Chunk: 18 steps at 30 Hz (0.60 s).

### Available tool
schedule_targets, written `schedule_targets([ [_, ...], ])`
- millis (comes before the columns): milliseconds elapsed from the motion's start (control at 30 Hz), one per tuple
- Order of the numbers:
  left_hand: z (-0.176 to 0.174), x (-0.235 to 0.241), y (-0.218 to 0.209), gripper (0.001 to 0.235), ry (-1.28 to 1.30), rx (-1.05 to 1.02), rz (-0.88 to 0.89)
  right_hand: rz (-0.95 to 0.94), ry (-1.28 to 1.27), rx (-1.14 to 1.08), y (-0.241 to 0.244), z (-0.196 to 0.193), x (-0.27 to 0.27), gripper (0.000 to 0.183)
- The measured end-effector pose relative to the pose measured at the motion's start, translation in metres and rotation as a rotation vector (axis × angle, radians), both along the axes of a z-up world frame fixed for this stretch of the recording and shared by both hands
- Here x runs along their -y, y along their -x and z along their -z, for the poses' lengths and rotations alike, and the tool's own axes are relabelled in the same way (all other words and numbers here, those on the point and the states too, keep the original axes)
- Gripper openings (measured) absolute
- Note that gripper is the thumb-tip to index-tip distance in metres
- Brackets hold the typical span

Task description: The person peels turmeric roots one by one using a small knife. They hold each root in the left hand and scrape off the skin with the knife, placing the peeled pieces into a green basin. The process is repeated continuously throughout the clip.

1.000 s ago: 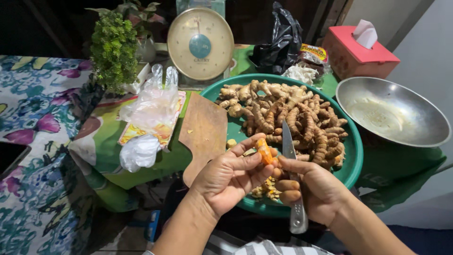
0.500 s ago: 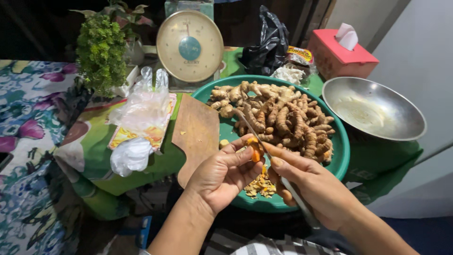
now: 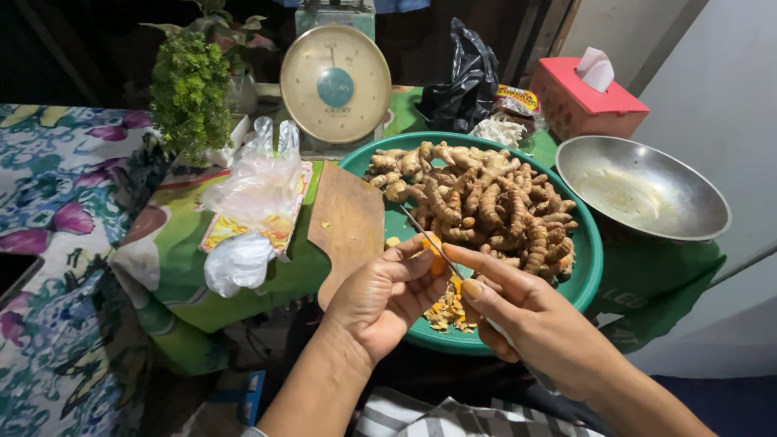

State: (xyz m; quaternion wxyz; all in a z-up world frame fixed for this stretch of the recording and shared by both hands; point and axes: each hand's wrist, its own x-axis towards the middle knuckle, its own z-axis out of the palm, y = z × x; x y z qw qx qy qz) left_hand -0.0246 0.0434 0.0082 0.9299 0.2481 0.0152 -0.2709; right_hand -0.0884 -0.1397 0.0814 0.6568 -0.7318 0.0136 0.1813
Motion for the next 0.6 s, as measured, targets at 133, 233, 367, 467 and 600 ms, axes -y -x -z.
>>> schedule_targets([
  [133, -0.002, 0.001, -0.001, 0.026, -0.042, 0.025, -0.028, 0.037, 0.015, 0.048, -0.002, 0.002, -0.004, 0.049],
  [233, -0.003, 0.004, -0.003, 0.028, -0.075, 0.001, -0.039, 0.040, 0.039, 0.104, -0.005, 0.006, -0.003, 0.042],
  [367, -0.001, 0.008, -0.001, 0.030, -0.115, 0.000, -0.027, 0.043, -0.007, 0.131, -0.010, 0.014, 0.001, 0.037],
  [467, 0.000, 0.010, 0.003, 0.030, -0.134, -0.023, -0.011, 0.053, -0.043, 0.092, -0.011, 0.020, 0.006, 0.035],
  [600, -0.004, 0.009, 0.006, 0.029, -0.172, -0.027, -0.001, 0.072, -0.091, -0.020, -0.010, 0.022, 0.009, 0.039],
])
